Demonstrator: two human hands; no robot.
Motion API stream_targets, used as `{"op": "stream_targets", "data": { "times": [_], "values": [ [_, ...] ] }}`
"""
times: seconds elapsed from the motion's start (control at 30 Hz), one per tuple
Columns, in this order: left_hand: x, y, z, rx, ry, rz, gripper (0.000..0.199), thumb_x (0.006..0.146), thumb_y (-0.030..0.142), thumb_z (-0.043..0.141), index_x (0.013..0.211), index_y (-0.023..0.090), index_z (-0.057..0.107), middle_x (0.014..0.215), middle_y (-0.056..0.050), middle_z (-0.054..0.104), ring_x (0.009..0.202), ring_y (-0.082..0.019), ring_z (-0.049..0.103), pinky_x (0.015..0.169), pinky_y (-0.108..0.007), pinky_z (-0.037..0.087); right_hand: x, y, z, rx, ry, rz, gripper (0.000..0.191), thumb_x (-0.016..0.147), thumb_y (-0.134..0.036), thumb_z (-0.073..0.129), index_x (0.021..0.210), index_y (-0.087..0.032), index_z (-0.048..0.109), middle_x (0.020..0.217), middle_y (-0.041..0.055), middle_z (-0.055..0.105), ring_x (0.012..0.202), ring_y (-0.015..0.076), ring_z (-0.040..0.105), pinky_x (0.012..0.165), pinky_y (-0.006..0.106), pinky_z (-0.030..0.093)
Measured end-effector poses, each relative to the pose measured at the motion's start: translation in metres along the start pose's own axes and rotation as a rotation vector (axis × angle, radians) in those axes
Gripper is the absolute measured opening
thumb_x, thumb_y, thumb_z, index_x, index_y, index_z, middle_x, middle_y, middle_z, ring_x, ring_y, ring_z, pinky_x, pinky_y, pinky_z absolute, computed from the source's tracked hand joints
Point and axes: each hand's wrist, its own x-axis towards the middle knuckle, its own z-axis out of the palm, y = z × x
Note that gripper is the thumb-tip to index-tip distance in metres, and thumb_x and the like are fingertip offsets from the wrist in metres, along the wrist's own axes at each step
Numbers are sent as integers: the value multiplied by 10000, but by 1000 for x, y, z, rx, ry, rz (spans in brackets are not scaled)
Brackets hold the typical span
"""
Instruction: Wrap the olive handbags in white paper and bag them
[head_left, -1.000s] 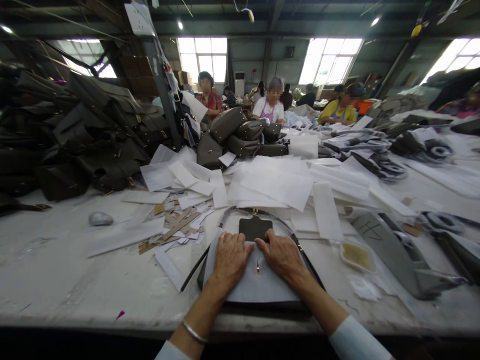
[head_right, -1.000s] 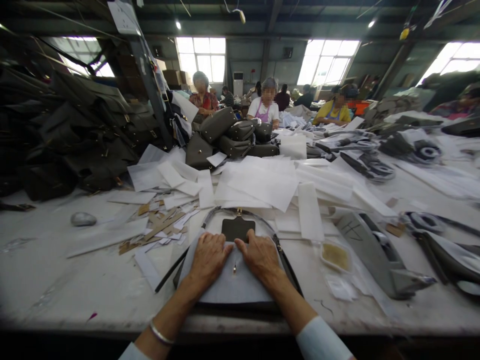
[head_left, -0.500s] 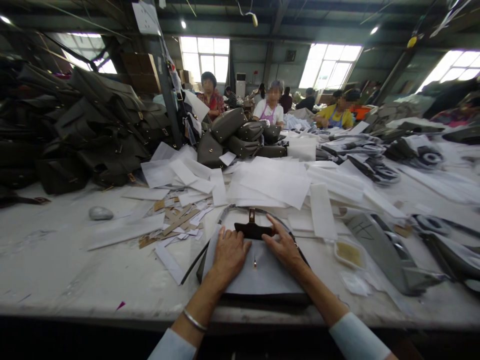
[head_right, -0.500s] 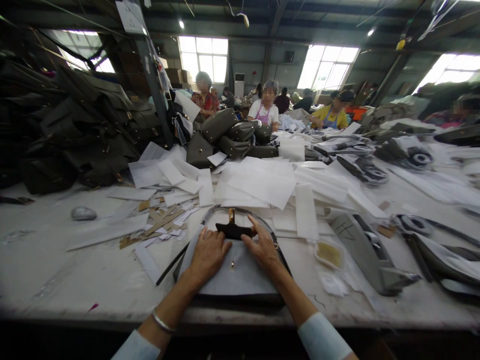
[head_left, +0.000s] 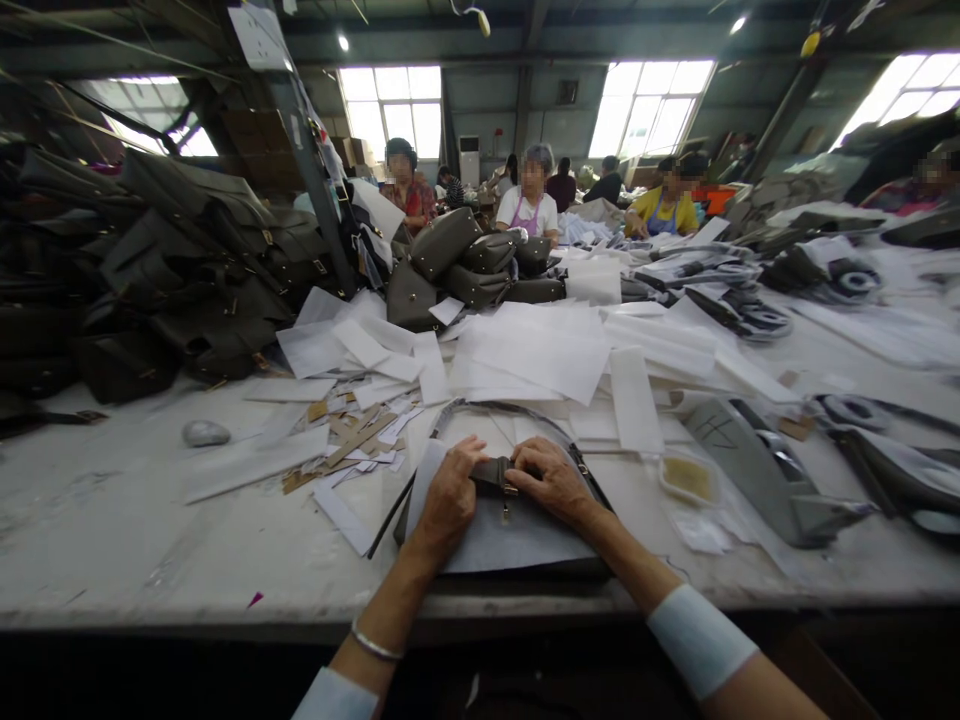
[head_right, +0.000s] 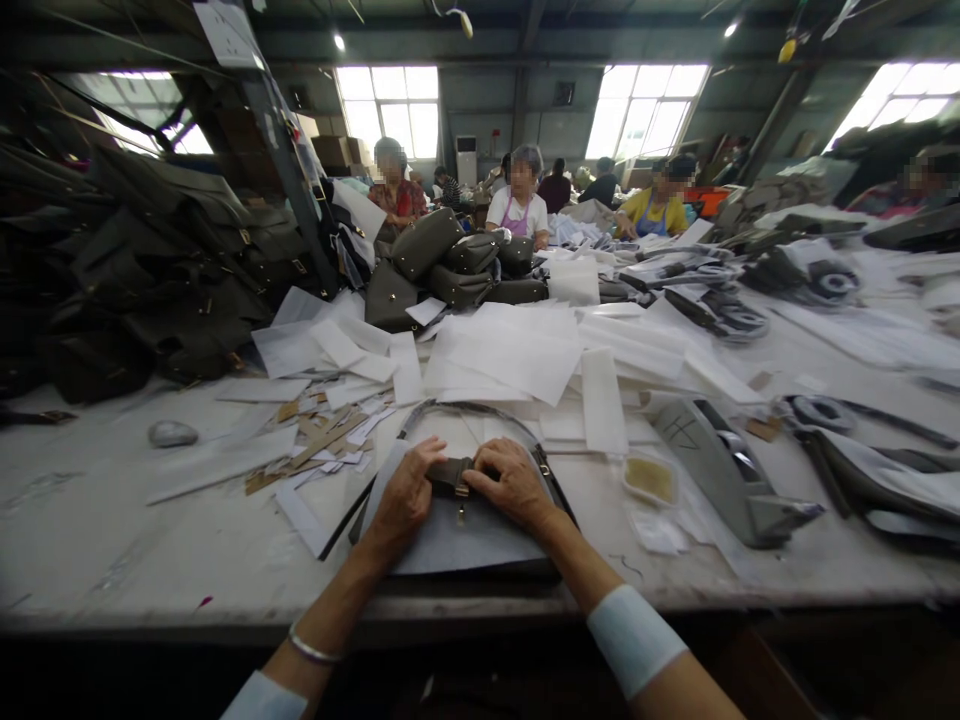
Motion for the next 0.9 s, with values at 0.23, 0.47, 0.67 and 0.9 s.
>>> {"op": "stream_targets", "data": {
  "times": [0.23, 0.47, 0.67, 0.9],
  "values": [
    [-7, 17, -7, -212, -126, 325, 262, 925, 66, 425, 967, 194, 649, 929, -48, 692, 885, -149, 627, 815, -286, 527, -1, 7, 7, 15, 49, -71, 229, 822, -284, 715, 661, -211, 569, 878, 13, 665, 855, 179, 588, 926, 360, 394],
    [-13, 20, -10, -296, -160, 330, 289, 855, -3, 431, 960, 188, 621, 949, -48, 683, 938, -136, 639, 841, -257, 535, -1, 6, 8, -6, 41, -54, 214, 764, -234, 770, 664, -207, 583, 892, 7, 671, 881, 183, 593, 921, 356, 382],
    [-17, 35, -26, -119, -363, 278, 295, 857, 60, 465, 1074, 181, 624, 1158, -75, 683, 1127, -165, 625, 993, -308, 512, -2, 5, 8, -20, 48, -56, 216, 745, -201, 778, 669, -199, 575, 912, 13, 672, 906, 187, 596, 917, 350, 381],
    [-45, 40, -31, 297, -482, 300, 656, 859, 355, 681, 1435, 181, 419, 1485, -104, 469, 1355, -313, 451, 1088, -510, 438, -2, 1, 5, -17, 54, -42, 201, 767, -200, 761, 693, -199, 575, 925, 17, 676, 901, 187, 599, 916, 354, 388]
  ]
}}
